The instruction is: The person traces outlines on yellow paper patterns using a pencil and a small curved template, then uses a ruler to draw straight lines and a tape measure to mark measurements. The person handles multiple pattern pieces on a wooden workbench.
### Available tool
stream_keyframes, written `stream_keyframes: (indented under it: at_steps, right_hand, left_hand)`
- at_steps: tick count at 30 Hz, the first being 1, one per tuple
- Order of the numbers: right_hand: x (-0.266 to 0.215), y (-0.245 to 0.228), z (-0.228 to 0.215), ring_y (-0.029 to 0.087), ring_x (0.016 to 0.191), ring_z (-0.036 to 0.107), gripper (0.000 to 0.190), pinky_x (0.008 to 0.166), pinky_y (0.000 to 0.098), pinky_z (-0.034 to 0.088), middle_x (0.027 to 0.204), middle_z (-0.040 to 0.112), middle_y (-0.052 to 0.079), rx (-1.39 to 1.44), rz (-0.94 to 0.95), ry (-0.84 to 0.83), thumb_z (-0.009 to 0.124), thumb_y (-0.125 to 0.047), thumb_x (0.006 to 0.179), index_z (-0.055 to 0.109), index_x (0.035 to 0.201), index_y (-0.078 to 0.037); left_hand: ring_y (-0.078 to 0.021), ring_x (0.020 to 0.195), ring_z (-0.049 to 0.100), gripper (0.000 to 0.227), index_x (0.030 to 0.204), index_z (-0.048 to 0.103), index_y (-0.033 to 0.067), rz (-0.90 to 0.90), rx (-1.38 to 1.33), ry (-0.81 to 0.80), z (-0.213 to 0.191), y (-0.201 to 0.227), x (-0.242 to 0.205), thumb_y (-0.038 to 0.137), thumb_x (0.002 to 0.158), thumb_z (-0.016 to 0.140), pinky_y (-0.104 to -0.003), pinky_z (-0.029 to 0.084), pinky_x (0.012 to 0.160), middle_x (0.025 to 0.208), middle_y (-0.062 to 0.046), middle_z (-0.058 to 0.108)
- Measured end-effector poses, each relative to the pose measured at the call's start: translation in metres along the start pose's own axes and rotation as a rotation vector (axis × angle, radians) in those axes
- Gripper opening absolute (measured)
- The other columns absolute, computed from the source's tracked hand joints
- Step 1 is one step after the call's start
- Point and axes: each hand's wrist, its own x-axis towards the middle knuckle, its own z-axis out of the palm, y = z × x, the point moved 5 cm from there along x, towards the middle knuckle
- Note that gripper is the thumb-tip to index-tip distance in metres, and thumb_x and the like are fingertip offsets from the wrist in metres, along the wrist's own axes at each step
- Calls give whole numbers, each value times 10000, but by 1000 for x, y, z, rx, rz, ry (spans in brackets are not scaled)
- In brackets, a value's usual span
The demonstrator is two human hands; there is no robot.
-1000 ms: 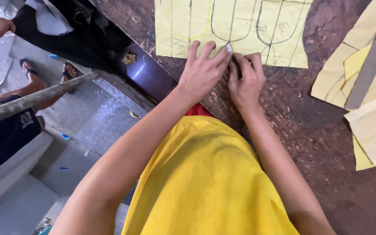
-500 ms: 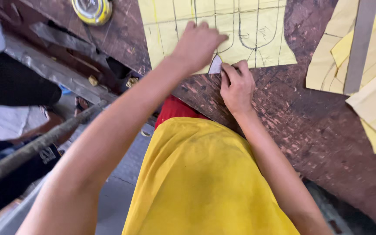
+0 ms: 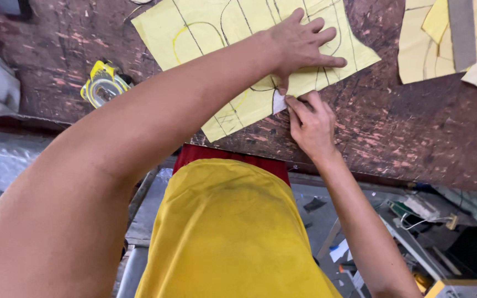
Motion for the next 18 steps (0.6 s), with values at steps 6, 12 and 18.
stream_keyframes:
  at_steps: [6, 12, 18]
  right_hand:
    - [-9, 1, 7, 282, 908, 673, 282, 802, 403, 547, 1056, 643, 96, -17, 34, 0, 753, -8, 895, 759, 1171, -67]
    - [-14, 4, 10, 222, 923, 665, 193, 811, 372, 559, 1051, 664, 82, 89, 221, 62, 713, -12, 989, 748, 1175, -48]
    - [-13, -20, 17, 169, 757, 628, 240, 696, 364, 517, 1009, 726, 71, 466, 730, 154, 638, 2, 985, 682, 1215, -50]
  left_hand:
    - [-325, 1388, 342, 1475, 1531, 281, 564, 23, 33, -11, 5, 6, 17, 569, 251, 1014, -634, 345, 1040, 1525, -58, 337]
    - [-359, 1388, 330, 1454, 1541, 295, 542, 20, 87, -32, 8, 11, 20, 568, 279, 1015, -654, 353, 1024, 1491, -99, 345]
    - [-381, 1346, 371, 1492, 1578, 327, 447, 149, 120, 24, 17, 7, 26, 610, 260, 1008, -529, 424, 1012, 1451, -152, 367]
